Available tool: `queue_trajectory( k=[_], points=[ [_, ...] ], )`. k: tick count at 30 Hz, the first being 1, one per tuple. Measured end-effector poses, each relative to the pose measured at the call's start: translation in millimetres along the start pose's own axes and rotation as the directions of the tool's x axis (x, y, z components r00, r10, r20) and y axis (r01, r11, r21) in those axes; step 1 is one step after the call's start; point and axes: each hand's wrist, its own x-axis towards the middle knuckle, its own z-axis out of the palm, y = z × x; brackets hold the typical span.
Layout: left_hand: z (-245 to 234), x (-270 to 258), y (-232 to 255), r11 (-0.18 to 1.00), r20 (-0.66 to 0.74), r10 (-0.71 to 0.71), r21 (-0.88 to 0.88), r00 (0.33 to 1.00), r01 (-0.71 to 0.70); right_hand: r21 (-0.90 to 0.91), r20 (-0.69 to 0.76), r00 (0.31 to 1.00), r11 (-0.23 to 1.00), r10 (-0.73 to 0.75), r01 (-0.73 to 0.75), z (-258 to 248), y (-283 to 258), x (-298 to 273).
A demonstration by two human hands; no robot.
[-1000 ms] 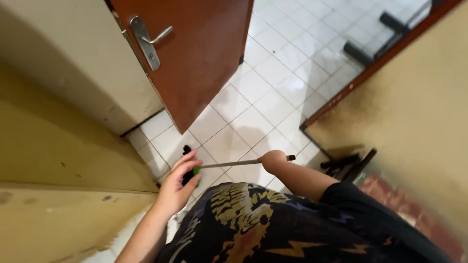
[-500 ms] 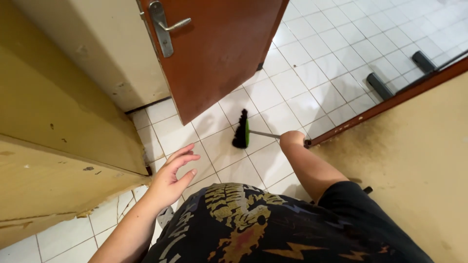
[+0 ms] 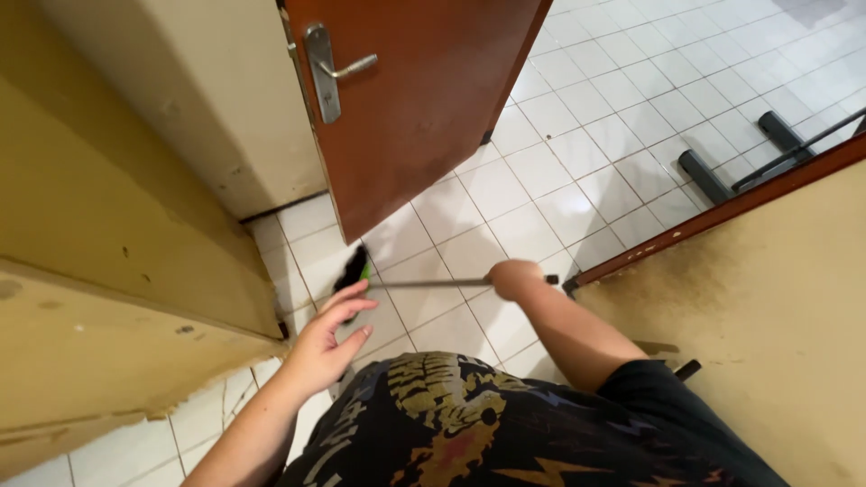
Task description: The recorder uses a broom to sweep a tiled floor from one room into another.
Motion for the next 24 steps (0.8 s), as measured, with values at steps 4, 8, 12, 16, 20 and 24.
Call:
queue_trajectory(
  k=[4, 8, 12, 16, 20, 24],
  points=[
    [-30, 1, -17, 1.0, 0.027, 0.001, -0.028, 1.0, -0.001, -0.033, 0.114, 0.993, 0.999, -0.026, 0.03, 8, -55, -1],
    [-74, 11, -29, 0.998, 0.038, 0.052, 0.014, 0.998, -0.053, -0.099, 0.255, 0.967, 0.995, -0.008, 0.034, 29, -89, 17],
    [-112, 19, -38, 1.0, 0.087, 0.03, -0.001, 0.996, -0.03, -0.093, 0.288, 0.955, 0.994, 0.074, -0.049, 59, -87, 46],
    [-134, 28, -48, 0.999, 0.161, 0.032, -0.034, 0.986, -0.027, 0.057, 0.231, 0.963, 0.986, 0.138, -0.155, 46, -75, 45],
    [-143, 38, -51, 0.995, 0.206, 0.063, -0.091, 0.976, -0.045, 0.034, 0.158, 0.955, 0.965, 0.252, -0.26, 36, -53, 45],
    [-146, 45, -57, 0.992, 0.197, 0.069, -0.119, 0.978, -0.046, -0.078, 0.193, 0.923, 0.942, 0.334, -0.325, 6, -35, 27]
  ],
)
